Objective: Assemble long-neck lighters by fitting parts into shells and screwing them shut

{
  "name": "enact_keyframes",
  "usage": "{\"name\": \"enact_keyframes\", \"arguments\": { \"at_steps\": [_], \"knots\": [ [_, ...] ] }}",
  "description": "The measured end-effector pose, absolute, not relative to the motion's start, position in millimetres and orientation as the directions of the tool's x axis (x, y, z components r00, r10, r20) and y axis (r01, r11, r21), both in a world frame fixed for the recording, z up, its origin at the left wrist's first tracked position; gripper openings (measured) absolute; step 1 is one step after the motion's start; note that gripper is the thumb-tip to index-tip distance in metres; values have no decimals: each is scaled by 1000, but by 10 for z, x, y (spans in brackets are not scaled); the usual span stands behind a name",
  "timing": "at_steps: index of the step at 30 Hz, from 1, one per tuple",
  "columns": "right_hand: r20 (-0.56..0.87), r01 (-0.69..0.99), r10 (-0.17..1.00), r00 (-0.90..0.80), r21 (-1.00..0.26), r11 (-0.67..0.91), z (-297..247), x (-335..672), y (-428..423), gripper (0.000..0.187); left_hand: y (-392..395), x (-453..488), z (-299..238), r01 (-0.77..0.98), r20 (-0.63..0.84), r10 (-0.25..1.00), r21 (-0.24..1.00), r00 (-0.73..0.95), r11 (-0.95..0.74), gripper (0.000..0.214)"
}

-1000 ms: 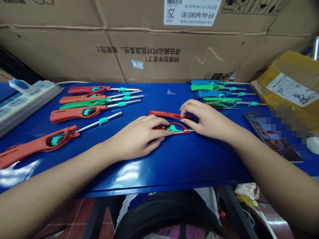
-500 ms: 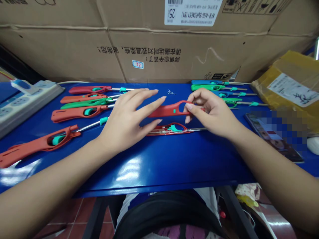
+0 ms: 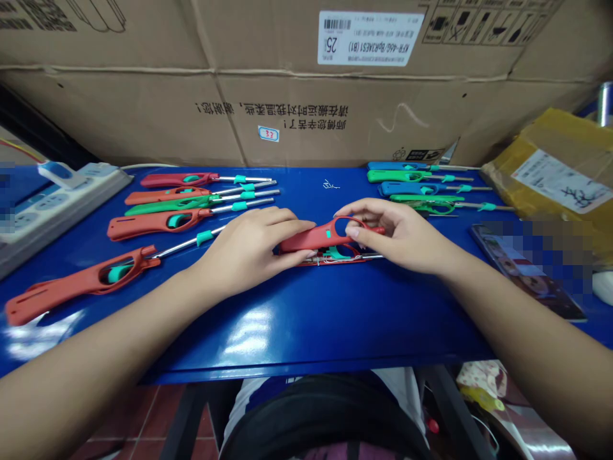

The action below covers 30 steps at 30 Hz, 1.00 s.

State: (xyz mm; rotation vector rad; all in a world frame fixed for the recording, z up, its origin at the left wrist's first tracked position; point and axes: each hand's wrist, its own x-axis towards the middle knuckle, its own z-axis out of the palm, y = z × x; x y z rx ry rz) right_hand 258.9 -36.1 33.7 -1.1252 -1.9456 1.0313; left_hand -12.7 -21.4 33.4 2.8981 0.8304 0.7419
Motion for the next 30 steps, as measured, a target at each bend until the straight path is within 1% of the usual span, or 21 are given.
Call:
{"name": "enact_keyframes", "arguments": {
  "at_steps": [4, 6, 8, 12, 16, 24, 30],
  "knots": [
    [256, 542, 814, -521, -638, 547, 342, 2638, -366, 41, -206, -172, 421, 467, 368, 483, 137, 795, -873, 35],
    [269, 564, 768, -580, -547, 618, 339, 2658, -360, 38, -203, -185, 450, 466, 320, 485, 139, 814, -874, 33],
    [268, 555, 732, -626, -507, 660, 327, 2663, -353, 34, -202, -190, 462, 471, 274, 493, 145, 826, -870, 31],
    [232, 539, 711, -664, -511, 670, 277, 2651, -345, 33, -203, -188, 452, 486, 191, 508, 149, 840, -861, 29],
    [203, 539, 710, -675, -522, 661, 223, 2645, -335, 35, -202, -189, 437, 498, 147, 516, 145, 844, -855, 29],
    [174, 552, 718, -674, -527, 646, 212, 2644, -320, 33, -207, -192, 404, 532, 139, 544, 118, 827, -838, 30],
    [165, 561, 729, -664, -534, 632, 241, 2668, -326, 34, -209, -196, 394, 527, 158, 539, 109, 828, -843, 32]
  ]
}}
